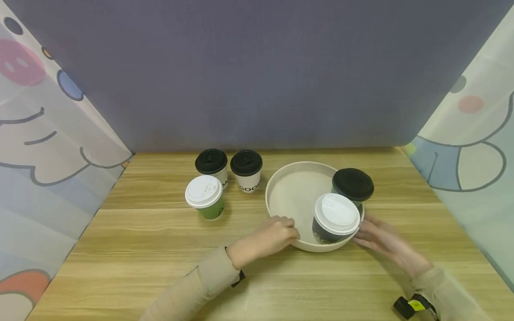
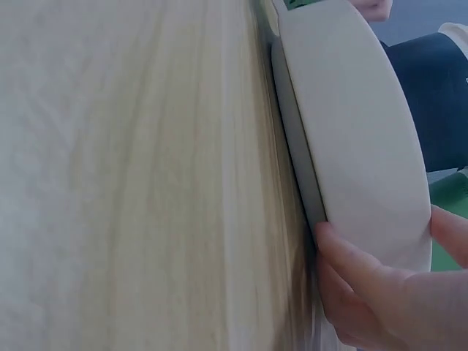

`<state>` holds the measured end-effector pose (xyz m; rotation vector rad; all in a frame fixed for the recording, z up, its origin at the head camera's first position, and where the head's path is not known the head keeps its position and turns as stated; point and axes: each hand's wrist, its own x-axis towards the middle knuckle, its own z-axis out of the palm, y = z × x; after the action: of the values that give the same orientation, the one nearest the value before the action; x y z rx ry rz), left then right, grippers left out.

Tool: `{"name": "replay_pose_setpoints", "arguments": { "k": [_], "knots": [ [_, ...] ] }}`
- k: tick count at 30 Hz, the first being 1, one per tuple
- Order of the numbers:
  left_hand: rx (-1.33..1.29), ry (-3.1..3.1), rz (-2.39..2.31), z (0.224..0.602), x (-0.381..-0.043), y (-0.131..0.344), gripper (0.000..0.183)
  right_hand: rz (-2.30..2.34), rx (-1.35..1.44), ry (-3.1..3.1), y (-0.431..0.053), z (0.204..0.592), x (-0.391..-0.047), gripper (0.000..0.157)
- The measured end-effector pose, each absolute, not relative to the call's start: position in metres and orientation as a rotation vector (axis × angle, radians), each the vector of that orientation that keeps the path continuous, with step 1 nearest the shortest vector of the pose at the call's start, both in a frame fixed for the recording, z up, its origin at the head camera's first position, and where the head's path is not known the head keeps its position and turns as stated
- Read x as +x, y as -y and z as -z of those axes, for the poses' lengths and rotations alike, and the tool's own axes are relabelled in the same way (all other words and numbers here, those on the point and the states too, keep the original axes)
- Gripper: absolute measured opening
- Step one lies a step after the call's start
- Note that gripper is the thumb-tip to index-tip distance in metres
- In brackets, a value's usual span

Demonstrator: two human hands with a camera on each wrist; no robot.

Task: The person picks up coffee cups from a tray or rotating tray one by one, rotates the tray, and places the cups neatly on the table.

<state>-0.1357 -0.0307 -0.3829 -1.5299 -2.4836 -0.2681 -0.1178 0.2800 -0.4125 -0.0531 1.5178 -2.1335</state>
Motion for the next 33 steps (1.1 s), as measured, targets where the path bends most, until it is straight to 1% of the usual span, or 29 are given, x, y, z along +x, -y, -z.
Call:
{"name": "replay_pose_setpoints", "arguments": {
  "k": [9, 15, 24, 33],
  "knots": [
    [-1.49, 2.469, 0.358, 0.385, -0.141, 0.042, 0.007, 2.15, 0.069, -1.522, -0.27, 0.412, -0.109, 0.083],
    [-1.471, 2.494, 0.417, 0.385, -0.143, 0.048, 0.007, 2.124, 0.149, -1.568, -0.262, 0.412, -0.105, 0.084],
    [-1.477, 2.461, 0.518, 0.387, -0.148, 0.057, 0.007, 2.145, 0.135, -1.544, -0.256, 0.415, -0.099, 0.083],
    [-1.453, 2.538, 0.616, 0.386, -0.153, 0.065, 0.009, 2.19, 0.186, -1.489, -0.246, 0.416, -0.092, 0.086]
  ]
}}
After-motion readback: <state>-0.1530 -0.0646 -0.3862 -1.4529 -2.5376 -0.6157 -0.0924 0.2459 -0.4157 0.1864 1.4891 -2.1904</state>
